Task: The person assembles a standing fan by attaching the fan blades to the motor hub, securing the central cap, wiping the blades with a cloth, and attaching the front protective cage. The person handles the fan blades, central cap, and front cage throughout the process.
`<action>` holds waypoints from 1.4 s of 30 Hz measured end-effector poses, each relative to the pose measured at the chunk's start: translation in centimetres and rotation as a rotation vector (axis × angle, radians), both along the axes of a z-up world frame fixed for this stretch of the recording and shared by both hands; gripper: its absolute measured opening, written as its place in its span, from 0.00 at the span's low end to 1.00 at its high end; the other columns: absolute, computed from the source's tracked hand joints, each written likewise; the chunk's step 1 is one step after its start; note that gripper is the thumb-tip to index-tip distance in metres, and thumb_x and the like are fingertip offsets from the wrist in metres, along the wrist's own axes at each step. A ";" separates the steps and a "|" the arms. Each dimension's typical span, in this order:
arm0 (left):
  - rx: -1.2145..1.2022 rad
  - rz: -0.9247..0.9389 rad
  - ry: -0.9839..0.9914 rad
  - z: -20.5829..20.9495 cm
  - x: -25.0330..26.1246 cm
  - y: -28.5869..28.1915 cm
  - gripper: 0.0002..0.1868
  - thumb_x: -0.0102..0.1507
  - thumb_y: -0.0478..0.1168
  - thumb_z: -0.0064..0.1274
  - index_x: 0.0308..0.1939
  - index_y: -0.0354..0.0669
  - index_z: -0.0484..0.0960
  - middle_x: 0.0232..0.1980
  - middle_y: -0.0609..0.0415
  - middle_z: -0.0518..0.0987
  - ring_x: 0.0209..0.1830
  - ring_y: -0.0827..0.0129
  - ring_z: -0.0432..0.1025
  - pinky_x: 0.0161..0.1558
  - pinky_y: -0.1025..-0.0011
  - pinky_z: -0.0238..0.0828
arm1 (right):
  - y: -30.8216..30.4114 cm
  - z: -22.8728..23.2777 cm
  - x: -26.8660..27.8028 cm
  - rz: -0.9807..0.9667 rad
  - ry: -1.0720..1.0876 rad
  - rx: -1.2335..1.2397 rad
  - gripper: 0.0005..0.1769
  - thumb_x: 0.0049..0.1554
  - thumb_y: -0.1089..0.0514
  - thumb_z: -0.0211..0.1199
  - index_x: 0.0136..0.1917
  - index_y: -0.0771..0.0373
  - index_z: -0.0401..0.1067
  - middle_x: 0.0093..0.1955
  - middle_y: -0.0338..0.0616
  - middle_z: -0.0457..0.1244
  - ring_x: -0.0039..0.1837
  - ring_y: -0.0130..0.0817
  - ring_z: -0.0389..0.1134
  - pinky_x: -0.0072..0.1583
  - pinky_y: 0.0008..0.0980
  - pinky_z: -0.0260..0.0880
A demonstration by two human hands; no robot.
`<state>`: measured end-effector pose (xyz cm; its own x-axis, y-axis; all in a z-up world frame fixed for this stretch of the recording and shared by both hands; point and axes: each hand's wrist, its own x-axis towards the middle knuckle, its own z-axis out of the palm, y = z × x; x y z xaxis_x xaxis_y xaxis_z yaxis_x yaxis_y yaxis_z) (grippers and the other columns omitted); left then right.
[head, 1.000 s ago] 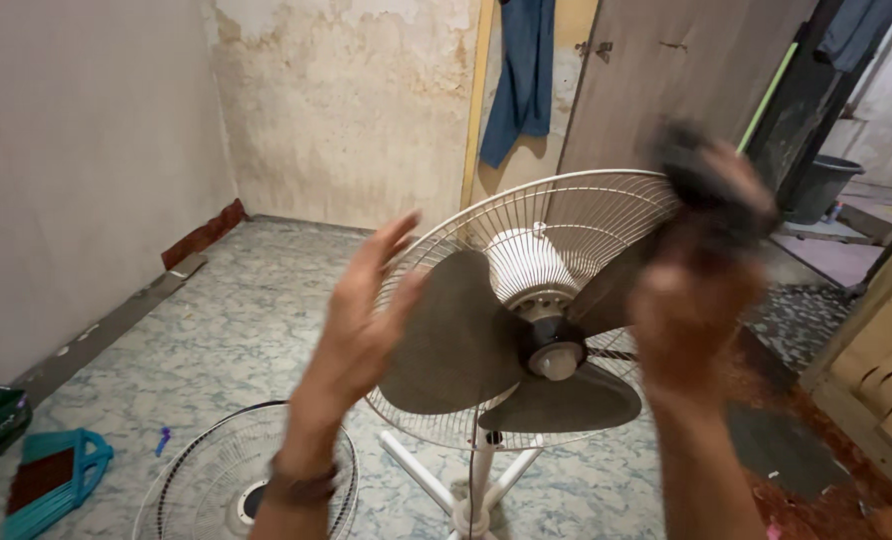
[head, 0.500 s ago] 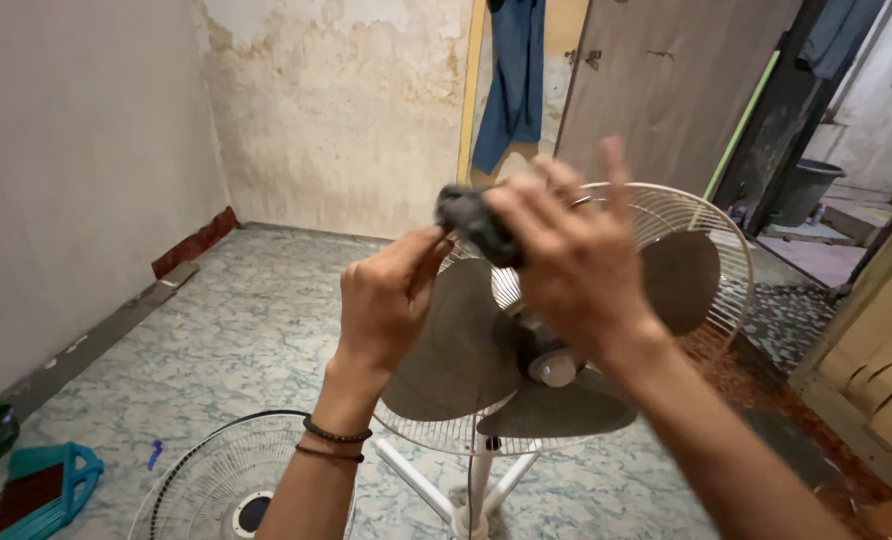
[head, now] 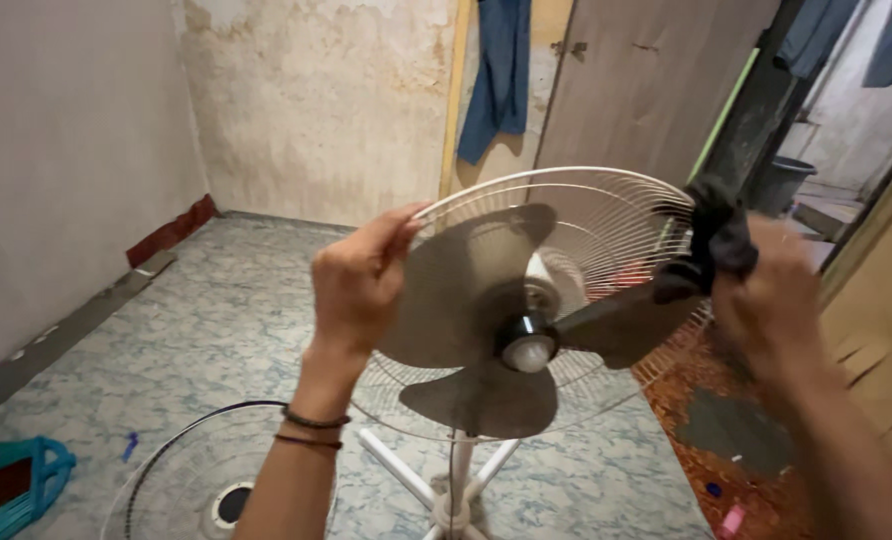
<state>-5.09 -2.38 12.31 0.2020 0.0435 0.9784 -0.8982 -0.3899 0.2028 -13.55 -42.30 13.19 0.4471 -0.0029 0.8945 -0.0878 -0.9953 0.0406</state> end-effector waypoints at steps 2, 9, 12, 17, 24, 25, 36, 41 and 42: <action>-0.002 -0.018 0.064 0.0 0.0 0.0 0.10 0.72 0.42 0.52 0.54 0.50 0.86 0.38 0.48 0.84 0.30 0.61 0.79 0.30 0.68 0.71 | -1.9 -2.9 0.0 0.140 -0.009 0.191 0.11 0.63 0.60 0.51 0.50 0.71 0.70 0.46 0.66 0.66 0.52 0.65 0.66 0.57 0.55 0.66; -0.024 -0.041 0.082 0.1 -0.4 -1.0 0.12 0.74 0.45 0.49 0.55 0.49 0.86 0.44 0.47 0.85 0.38 0.60 0.82 0.36 0.69 0.75 | -6.8 -8.4 1.5 0.168 -0.057 0.545 0.13 0.58 0.60 0.55 0.51 0.71 0.72 0.44 0.64 0.67 0.49 0.60 0.69 0.52 0.50 0.66; -0.007 -0.064 0.160 0.4 -0.7 -1.0 0.13 0.72 0.45 0.50 0.55 0.49 0.85 0.41 0.48 0.85 0.39 0.62 0.83 0.37 0.69 0.76 | -7.9 -8.4 2.7 0.370 -0.214 0.694 0.14 0.64 0.60 0.57 0.57 0.72 0.73 0.50 0.54 0.69 0.51 0.49 0.69 0.55 0.44 0.66; 0.132 -0.036 0.241 1.5 -0.9 -0.2 0.13 0.70 0.44 0.51 0.56 0.47 0.84 0.38 0.46 0.85 0.34 0.59 0.81 0.34 0.66 0.74 | -6.9 -5.6 2.8 0.652 -0.611 0.902 0.14 0.65 0.67 0.55 0.62 0.72 0.74 0.59 0.41 0.69 0.58 0.34 0.68 0.62 0.35 0.69; 0.212 -0.215 0.277 2.9 -0.8 -0.1 0.13 0.71 0.42 0.49 0.54 0.39 0.80 0.47 0.44 0.86 0.45 0.59 0.83 0.43 0.67 0.79 | 0.1 -0.6 -0.7 1.045 -0.725 1.015 0.12 0.71 0.60 0.52 0.58 0.69 0.72 0.55 0.46 0.70 0.56 0.38 0.73 0.63 0.38 0.76; 0.235 -0.227 0.333 3.1 -0.7 -0.2 0.14 0.70 0.43 0.50 0.53 0.38 0.79 0.47 0.44 0.86 0.45 0.59 0.83 0.43 0.67 0.78 | 1.2 -0.1 -1.1 1.089 -0.719 1.030 0.13 0.71 0.60 0.52 0.60 0.70 0.72 0.56 0.47 0.70 0.57 0.39 0.73 0.64 0.38 0.76; 0.299 -0.468 0.561 3.3 0.6 0.9 0.22 0.68 0.46 0.51 0.64 0.42 0.78 0.50 0.50 0.87 0.48 0.70 0.81 0.48 0.70 0.77 | 11.0 1.0 -0.2 1.199 -0.482 1.405 0.20 0.69 0.55 0.48 0.67 0.68 0.68 0.66 0.47 0.66 0.65 0.38 0.70 0.70 0.37 0.72; 0.277 -0.607 0.607 2.2 1.6 1.3 0.25 0.69 0.49 0.47 0.66 0.40 0.75 0.54 0.51 0.85 0.53 0.70 0.77 0.54 0.72 0.73 | 13.8 0.3 0.3 1.250 -0.542 1.052 0.25 0.71 0.55 0.43 0.74 0.70 0.65 0.70 0.52 0.64 0.71 0.42 0.66 0.76 0.40 0.66; 0.272 -0.628 0.563 1.9 1.8 1.5 0.25 0.70 0.50 0.46 0.66 0.39 0.75 0.55 0.51 0.85 0.56 0.71 0.77 0.57 0.72 0.72 | 14.7 -0.1 0.6 1.184 -0.527 0.932 0.24 0.72 0.56 0.43 0.76 0.70 0.62 0.74 0.51 0.60 0.75 0.41 0.63 0.79 0.39 0.61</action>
